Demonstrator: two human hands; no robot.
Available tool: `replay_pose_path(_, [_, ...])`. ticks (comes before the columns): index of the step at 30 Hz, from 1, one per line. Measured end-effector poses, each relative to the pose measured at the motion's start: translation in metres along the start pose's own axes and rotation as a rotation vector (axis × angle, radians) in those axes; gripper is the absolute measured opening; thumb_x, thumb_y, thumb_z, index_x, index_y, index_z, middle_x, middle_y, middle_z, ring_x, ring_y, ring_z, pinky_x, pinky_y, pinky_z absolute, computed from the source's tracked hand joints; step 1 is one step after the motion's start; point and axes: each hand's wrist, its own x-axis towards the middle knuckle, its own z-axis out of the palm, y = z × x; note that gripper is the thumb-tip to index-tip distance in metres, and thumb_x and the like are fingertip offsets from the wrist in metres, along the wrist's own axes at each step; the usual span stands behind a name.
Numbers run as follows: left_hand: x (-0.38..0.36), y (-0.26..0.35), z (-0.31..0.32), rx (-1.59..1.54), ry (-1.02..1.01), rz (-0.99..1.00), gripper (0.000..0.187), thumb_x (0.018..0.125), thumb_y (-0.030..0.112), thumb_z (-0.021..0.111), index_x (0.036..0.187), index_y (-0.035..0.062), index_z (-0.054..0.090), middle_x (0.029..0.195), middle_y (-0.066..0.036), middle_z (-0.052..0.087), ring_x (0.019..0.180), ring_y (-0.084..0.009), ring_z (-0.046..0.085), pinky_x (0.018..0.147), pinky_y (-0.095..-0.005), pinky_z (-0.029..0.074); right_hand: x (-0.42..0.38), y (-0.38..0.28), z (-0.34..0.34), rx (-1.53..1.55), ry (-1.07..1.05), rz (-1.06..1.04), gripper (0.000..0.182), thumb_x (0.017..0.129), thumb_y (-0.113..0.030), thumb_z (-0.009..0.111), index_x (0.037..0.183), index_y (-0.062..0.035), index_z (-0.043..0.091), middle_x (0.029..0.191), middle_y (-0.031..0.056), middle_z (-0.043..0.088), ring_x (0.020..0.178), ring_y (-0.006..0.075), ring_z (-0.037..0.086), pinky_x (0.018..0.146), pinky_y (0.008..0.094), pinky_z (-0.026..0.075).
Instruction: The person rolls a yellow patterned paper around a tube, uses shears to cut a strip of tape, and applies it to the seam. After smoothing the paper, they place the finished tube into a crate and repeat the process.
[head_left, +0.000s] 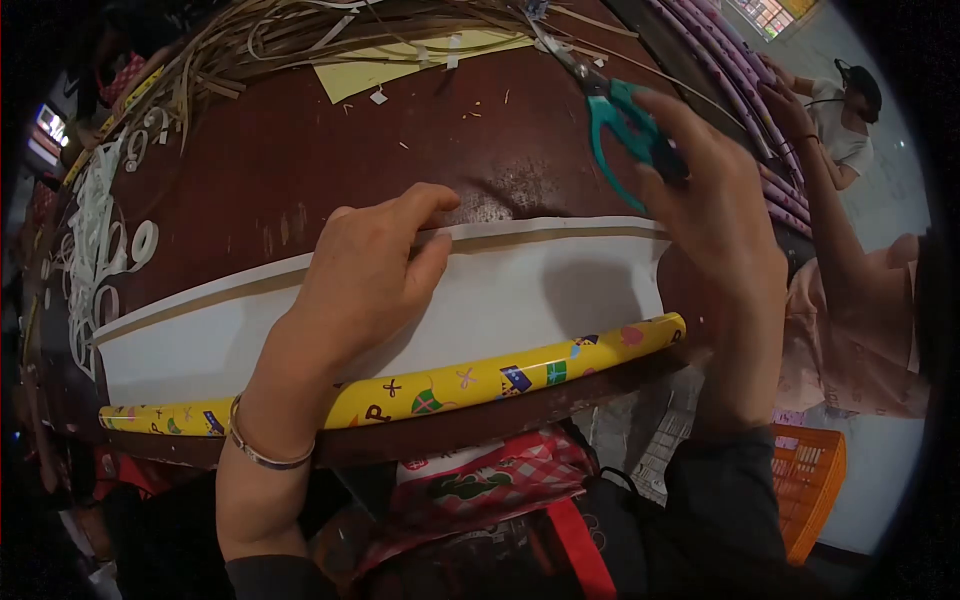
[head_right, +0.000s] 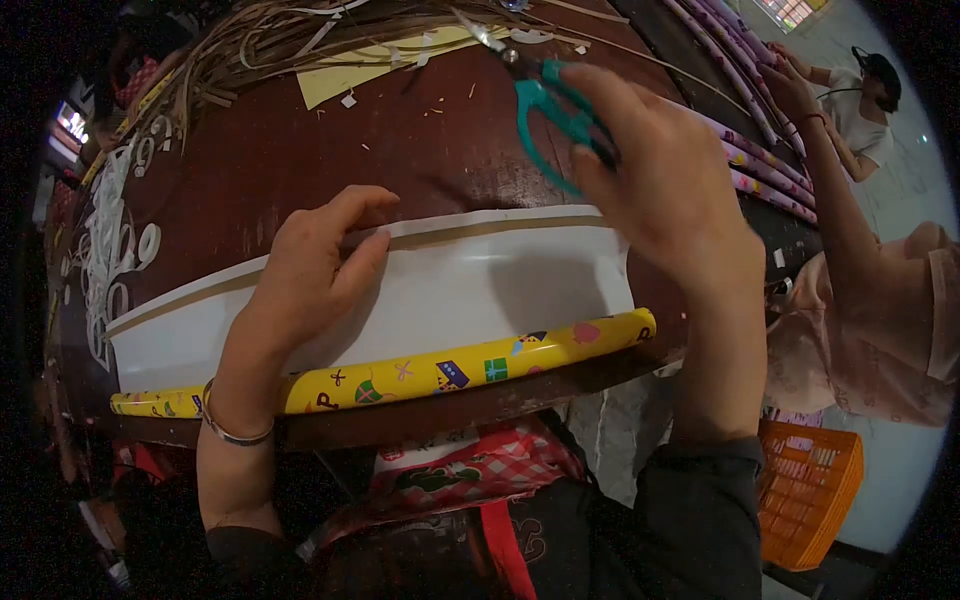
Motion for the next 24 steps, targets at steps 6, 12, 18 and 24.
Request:
replay_pose_path(6, [0.006,0.004,0.000,-0.062,-0.043,0.023,0.026,0.089,0.006,0.059,0.114,-0.0011,0.057,0.086,-0.017,0.068,0.076,-0.0225,0.069,0.070,-0.0301,0.054,-0.090,-0.047,-0.010,-0.043,-0.079,-0.026,0.053,0.063,-0.013,0.080,0.113,-0.0052,0.064,0.089,0.0109,0.064,0.074,0.0266,0.061,0.066,0.0389,0.048])
replay_pose_path(12, [0.013,0.004,0.004,-0.006,-0.033,0.023,0.024,0.090,0.007,0.057,0.114,0.0012,0.058,0.086,-0.015,0.068,0.075,-0.0209,0.066,0.069,-0.0316,0.052,-0.099,-0.053,-0.008,-0.189,-0.173,-0.009,0.053,0.067,-0.017,0.079,0.118,-0.0097,0.063,0.081,0.0077,0.058,0.068,0.0257,0.059,0.061,0.0389,0.045])
replay_pose_path(18, [0.022,-0.003,0.009,-0.019,-0.015,-0.029,0.024,0.088,0.013,0.057,0.109,0.0030,0.062,0.092,-0.017,0.071,0.088,-0.0338,0.068,0.079,-0.0410,0.052,-0.092,-0.060,-0.007,-0.190,-0.190,0.011,0.053,0.070,-0.021,0.078,0.119,-0.0112,0.063,0.079,0.0074,0.056,0.069,0.0253,0.059,0.061,0.0394,0.046])
replay_pose_path(24, [0.029,-0.012,0.008,-0.117,-0.115,-0.069,0.027,0.091,0.010,0.058,0.117,0.0006,0.059,0.091,-0.009,0.066,0.084,-0.0154,0.062,0.077,-0.0302,0.050,-0.076,-0.072,-0.008,-0.330,-0.238,-0.076,0.054,0.071,-0.024,0.077,0.122,-0.0134,0.062,0.085,0.0063,0.055,0.075,0.0241,0.058,0.066,0.0385,0.045])
